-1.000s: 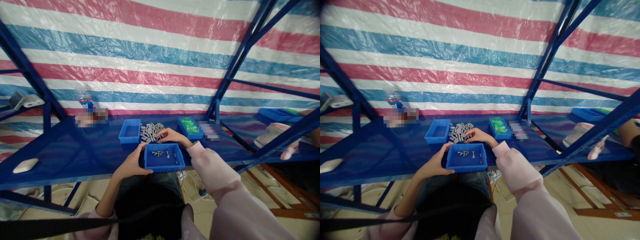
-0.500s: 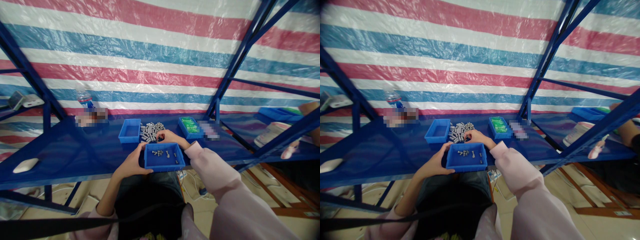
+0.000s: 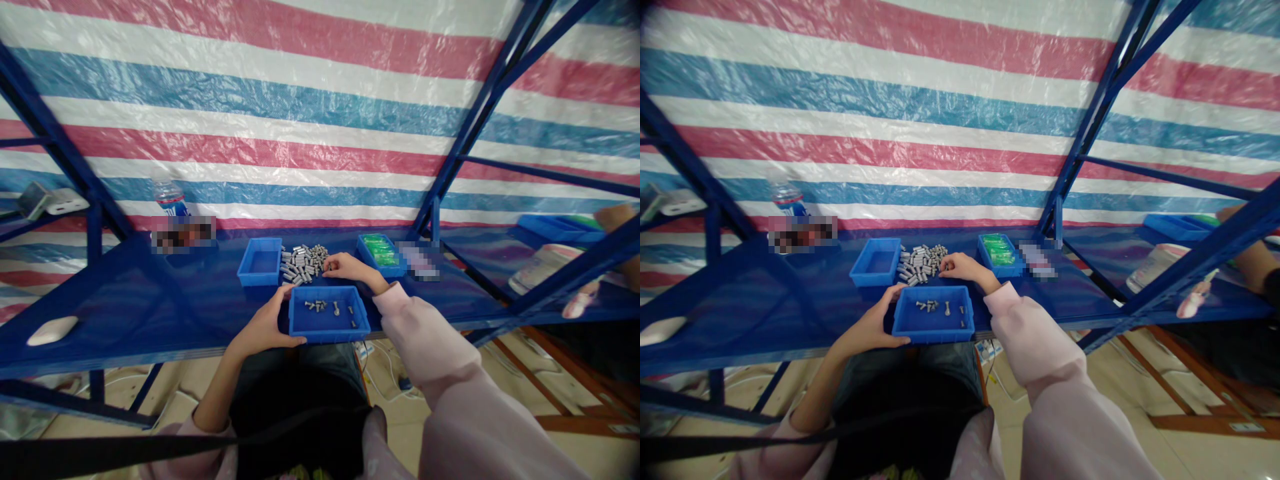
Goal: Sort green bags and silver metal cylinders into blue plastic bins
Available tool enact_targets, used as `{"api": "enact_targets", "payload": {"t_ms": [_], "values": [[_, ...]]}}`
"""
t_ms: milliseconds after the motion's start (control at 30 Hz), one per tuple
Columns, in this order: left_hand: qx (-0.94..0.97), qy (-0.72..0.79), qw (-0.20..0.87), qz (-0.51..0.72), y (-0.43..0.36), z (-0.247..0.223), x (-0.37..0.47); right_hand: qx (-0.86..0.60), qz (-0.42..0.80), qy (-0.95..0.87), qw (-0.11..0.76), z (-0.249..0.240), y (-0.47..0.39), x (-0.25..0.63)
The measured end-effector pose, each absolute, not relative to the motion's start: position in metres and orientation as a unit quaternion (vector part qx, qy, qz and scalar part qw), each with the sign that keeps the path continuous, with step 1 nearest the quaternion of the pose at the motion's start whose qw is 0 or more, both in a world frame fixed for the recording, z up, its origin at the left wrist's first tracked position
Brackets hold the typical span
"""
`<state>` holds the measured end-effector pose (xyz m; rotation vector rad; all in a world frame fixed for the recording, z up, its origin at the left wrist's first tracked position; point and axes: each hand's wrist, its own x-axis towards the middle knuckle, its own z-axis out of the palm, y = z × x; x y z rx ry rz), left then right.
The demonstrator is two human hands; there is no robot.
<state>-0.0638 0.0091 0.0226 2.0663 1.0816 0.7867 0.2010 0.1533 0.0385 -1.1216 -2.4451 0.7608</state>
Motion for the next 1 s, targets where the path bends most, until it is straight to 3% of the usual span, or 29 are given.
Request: {"api": "enact_targets", "payload": {"t_ms": [533, 800, 1000], "values": [[0.741, 0.461, 0.351, 0.340, 0.015, 0.008, -0.064, -0.467, 0.382, -0.789, 0.113, 0.048, 0.154, 0.217], [0.746, 0.461, 0.344, 0.335, 0.015, 0.008, -0.064, -0.541, 0.350, -0.762, 0.059, 0.054, 0.154, 0.226], [0.749, 0.460, 0.339, 0.336, 0.014, 0.008, -0.064, -0.519, 0.383, -0.764, 0.030, 0.055, 0.154, 0.227]]}}
